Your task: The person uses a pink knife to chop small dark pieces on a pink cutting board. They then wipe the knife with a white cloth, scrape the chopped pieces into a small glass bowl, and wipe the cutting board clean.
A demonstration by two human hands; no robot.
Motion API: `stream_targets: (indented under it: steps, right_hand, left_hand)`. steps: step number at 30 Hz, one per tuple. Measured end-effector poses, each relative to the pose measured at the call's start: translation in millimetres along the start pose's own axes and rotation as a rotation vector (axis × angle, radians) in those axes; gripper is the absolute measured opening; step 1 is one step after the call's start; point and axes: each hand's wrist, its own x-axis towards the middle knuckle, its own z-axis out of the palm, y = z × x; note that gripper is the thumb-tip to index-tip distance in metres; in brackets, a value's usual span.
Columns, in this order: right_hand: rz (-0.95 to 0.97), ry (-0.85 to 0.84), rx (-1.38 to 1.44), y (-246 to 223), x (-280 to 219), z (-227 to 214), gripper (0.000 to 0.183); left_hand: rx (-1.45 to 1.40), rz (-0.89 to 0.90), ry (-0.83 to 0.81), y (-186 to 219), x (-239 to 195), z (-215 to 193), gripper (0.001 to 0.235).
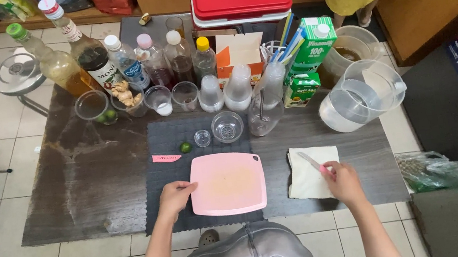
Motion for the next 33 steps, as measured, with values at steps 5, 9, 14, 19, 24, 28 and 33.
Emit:
stream_targets:
  steps: [5,9,14,19,24,28,33]
  right_hand:
    - [0.036,-0.004,0.131,2.4,-2.4,-4.9,0.031]
    - [0.225,0.106,0.374,1.0,-17.7,-16.7,0.037]
    - [0.350,0.154,0.411,-27.7,-35.8,-28.8,0.056]
    - [0.375,0.127,0.504,22.0,-10.7,14.0,0.044]
    - [0.330,0.174,1.154,-37.1,-32.7,-12.7,0.036]
    - [0.273,0.073,1.373,-111.9,-46.4,-33.7,0.041]
    - [0.413,-0.401,1.744,-168.8,-35.3,-25.4,0.043]
  left_hand:
    - [-0.171,0.029,-0.045,12.0,-25.9,-22.8,0.044]
    - [0.046,0.108,0.054,9.5,-35.4,-43.1,0.035]
    - [0.304,0.077,0.161,-11.1,-5.0,-29.6,0.032]
    - [0.344,0.062,0.137,-1.6,-20.3,-14.0,0.031]
    - [0.064,0.340,0.044,-11.5,-6.1,18.0,0.022]
    - [-0.348,0.157,-0.269,0.6,-29.2,80.7,0.037]
    - [-0.512,0.244,-0.799,-16.9,-41.1,151.1,0.045]
